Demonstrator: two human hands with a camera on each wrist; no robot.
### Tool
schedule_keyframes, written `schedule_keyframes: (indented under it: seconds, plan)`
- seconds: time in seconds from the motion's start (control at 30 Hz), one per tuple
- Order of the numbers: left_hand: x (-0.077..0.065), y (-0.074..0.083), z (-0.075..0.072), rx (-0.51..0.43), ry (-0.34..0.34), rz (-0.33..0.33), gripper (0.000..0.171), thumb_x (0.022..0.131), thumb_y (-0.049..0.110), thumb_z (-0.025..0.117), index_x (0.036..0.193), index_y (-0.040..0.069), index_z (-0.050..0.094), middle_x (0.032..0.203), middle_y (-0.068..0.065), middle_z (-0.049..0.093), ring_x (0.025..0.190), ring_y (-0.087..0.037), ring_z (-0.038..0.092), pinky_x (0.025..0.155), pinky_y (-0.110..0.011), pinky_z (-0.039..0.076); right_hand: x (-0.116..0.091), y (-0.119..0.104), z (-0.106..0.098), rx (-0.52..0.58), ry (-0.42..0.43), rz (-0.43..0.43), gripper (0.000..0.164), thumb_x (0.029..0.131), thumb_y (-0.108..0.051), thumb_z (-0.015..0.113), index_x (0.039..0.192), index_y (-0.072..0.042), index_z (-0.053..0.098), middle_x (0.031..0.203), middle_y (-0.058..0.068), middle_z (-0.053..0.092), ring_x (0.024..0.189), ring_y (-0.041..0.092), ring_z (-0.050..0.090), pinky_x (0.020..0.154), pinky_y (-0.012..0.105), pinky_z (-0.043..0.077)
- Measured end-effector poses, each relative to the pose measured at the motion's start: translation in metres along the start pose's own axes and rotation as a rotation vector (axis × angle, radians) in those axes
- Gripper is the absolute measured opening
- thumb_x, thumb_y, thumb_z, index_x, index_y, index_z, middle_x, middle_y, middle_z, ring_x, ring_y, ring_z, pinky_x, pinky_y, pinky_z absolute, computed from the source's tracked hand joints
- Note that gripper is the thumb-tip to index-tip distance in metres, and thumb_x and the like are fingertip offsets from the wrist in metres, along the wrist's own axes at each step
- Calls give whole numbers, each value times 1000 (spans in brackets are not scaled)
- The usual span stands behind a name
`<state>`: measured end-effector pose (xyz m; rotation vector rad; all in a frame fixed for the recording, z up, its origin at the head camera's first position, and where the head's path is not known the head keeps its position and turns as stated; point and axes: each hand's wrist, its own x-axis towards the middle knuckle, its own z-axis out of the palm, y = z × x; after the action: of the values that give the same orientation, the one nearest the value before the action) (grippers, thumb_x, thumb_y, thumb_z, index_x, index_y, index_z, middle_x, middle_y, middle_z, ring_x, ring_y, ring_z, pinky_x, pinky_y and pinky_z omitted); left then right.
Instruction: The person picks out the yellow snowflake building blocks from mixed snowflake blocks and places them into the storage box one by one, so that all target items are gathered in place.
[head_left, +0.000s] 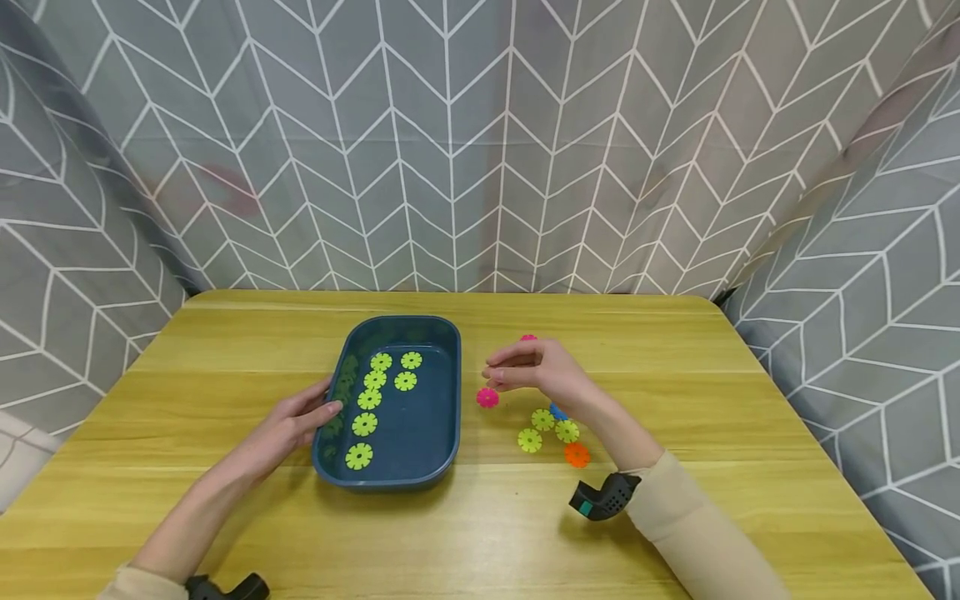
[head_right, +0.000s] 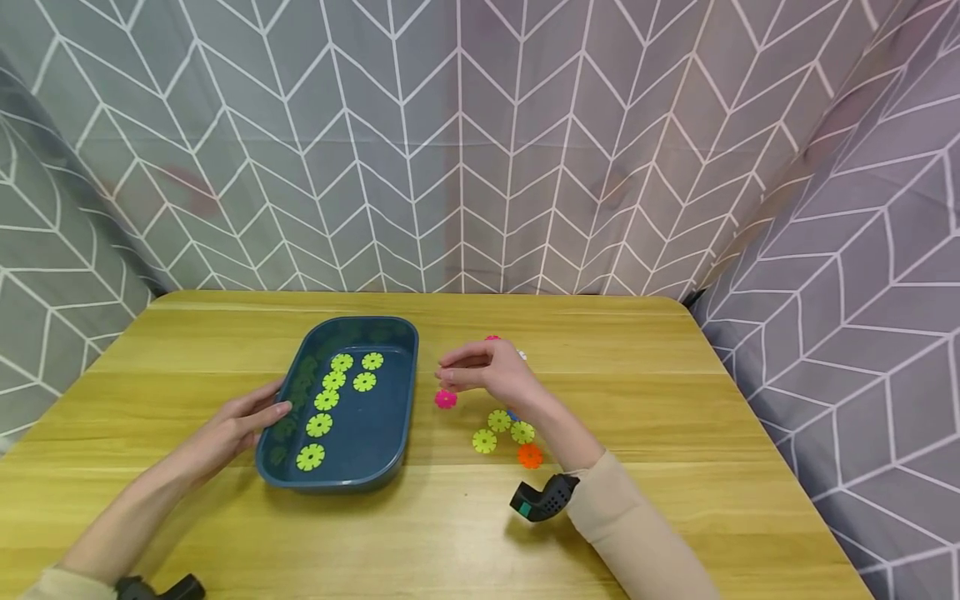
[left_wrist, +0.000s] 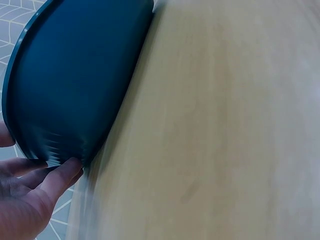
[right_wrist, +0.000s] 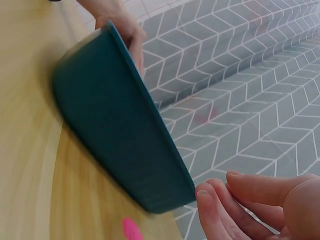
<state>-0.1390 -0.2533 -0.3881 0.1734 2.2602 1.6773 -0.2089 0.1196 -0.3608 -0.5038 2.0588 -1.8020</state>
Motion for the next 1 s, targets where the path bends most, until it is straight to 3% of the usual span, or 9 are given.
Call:
schedule_keyframes:
  seconds: [0.47, 0.73, 1.0]
  plan:
    - [-2, 0, 0, -1, -2, -3, 73, 106, 29, 48, 159, -1, 8, 160, -30, 22, 131, -36, 51, 93, -26, 54, -24, 17, -26, -71, 1, 70, 35, 91, -11, 73, 120, 7, 66, 118, 26, 69, 106, 38, 69, 96, 49, 53]
    - [-3, -1, -1, 3, -1, -5, 74, 106, 30, 48, 159, 0, 8, 160, -30, 22, 131, -36, 50, 93, -27, 54, -33, 30, -40, -90, -1, 81, 34, 88, -6, 75, 118, 7, 67, 119, 29, 67, 107, 37, 69, 89, 35, 58]
    - [-2, -1, 0, 3, 1, -8, 74, 106, 31, 49, 159, 0, 8, 161, -29, 22, 131, -34, 51, 94, -28, 54, -41, 39, -50, -52, -6, 89, 37, 88, 4, 71, 123, 13, 62, 122, 32, 64, 109, 39, 67, 87, 35, 58]
